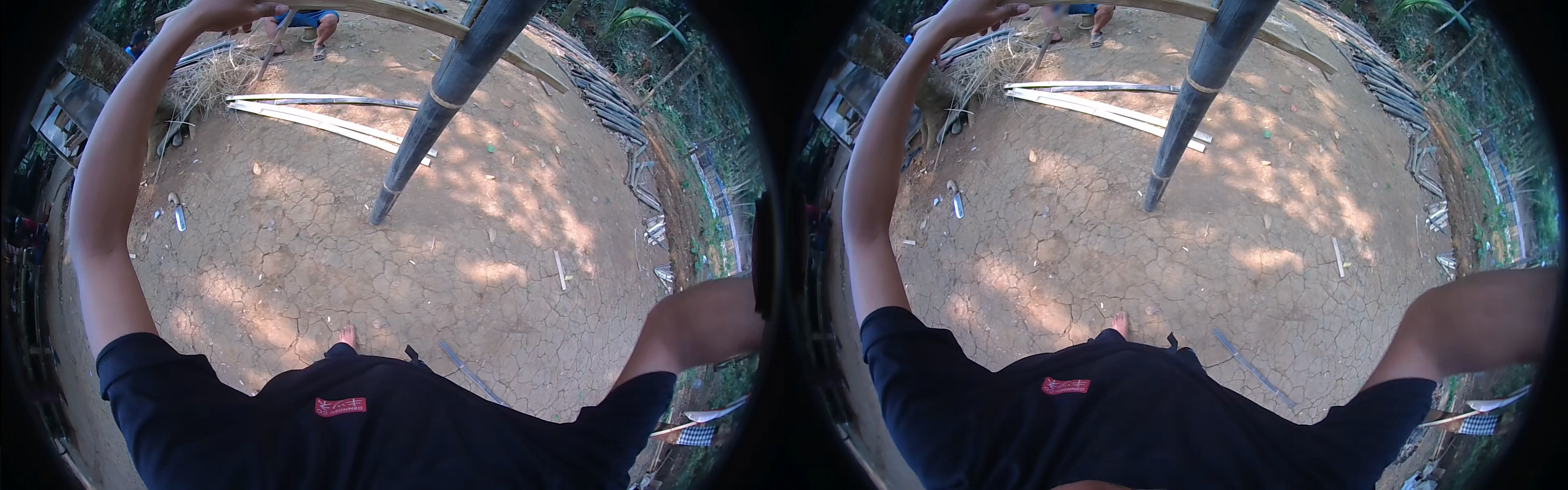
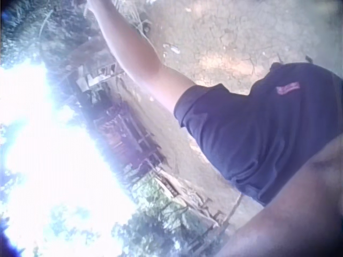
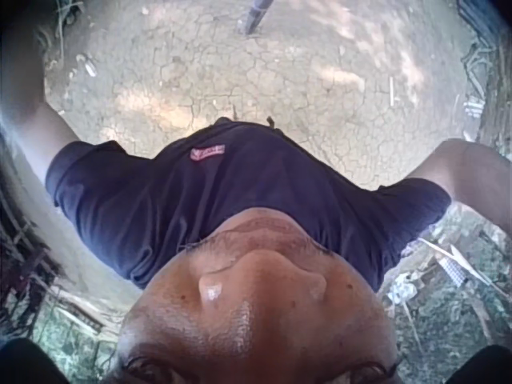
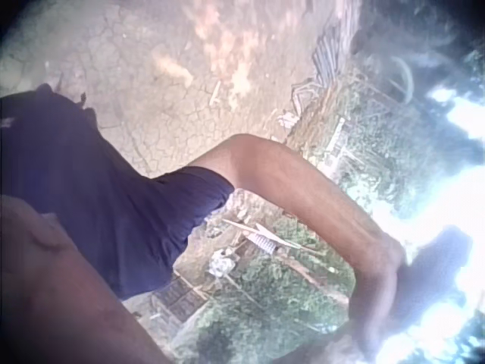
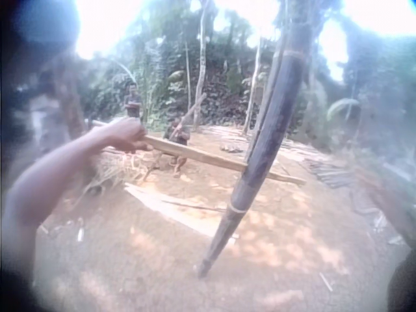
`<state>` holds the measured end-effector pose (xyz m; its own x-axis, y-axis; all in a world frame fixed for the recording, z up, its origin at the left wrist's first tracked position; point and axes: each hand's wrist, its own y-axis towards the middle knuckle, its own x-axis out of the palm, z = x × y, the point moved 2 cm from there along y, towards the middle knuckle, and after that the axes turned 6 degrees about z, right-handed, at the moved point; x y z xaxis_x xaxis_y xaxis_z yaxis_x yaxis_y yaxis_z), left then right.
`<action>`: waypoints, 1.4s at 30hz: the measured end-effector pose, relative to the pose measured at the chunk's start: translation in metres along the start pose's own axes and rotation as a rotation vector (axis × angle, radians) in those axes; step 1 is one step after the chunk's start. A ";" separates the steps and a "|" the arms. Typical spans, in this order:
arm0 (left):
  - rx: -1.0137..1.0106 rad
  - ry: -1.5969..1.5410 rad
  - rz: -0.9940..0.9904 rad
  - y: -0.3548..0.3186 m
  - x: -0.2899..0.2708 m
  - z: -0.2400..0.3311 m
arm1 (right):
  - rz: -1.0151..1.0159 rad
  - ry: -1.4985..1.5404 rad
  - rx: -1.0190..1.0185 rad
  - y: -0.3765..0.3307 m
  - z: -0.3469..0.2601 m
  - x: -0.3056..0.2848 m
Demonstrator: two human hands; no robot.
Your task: The person uses a large machete and a wooden mallet to split and shape a piece of bamboo. They repeatedly strike the bamboo with the mallet to drive the machete blade through it, then use the mallet to further shape and smooth the split pieces.
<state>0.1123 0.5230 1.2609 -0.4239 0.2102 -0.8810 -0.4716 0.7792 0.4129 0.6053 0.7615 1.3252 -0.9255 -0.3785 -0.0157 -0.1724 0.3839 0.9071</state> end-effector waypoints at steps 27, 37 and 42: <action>0.045 -0.195 0.398 0.152 0.187 0.081 | -0.012 -0.290 1.104 -0.294 0.071 -0.094; -0.832 -2.447 -0.143 0.041 0.114 0.360 | 0.256 -0.356 0.750 -0.209 0.183 -0.241; -1.108 -2.389 -0.071 0.056 0.075 0.352 | 0.114 0.059 0.662 -0.180 0.292 -0.209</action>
<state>0.3263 0.7908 1.1365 0.2563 0.7054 0.6608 -0.7460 0.5791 -0.3288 0.7311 1.0177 1.0419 -0.9333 -0.3434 0.1053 -0.2627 0.8524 0.4522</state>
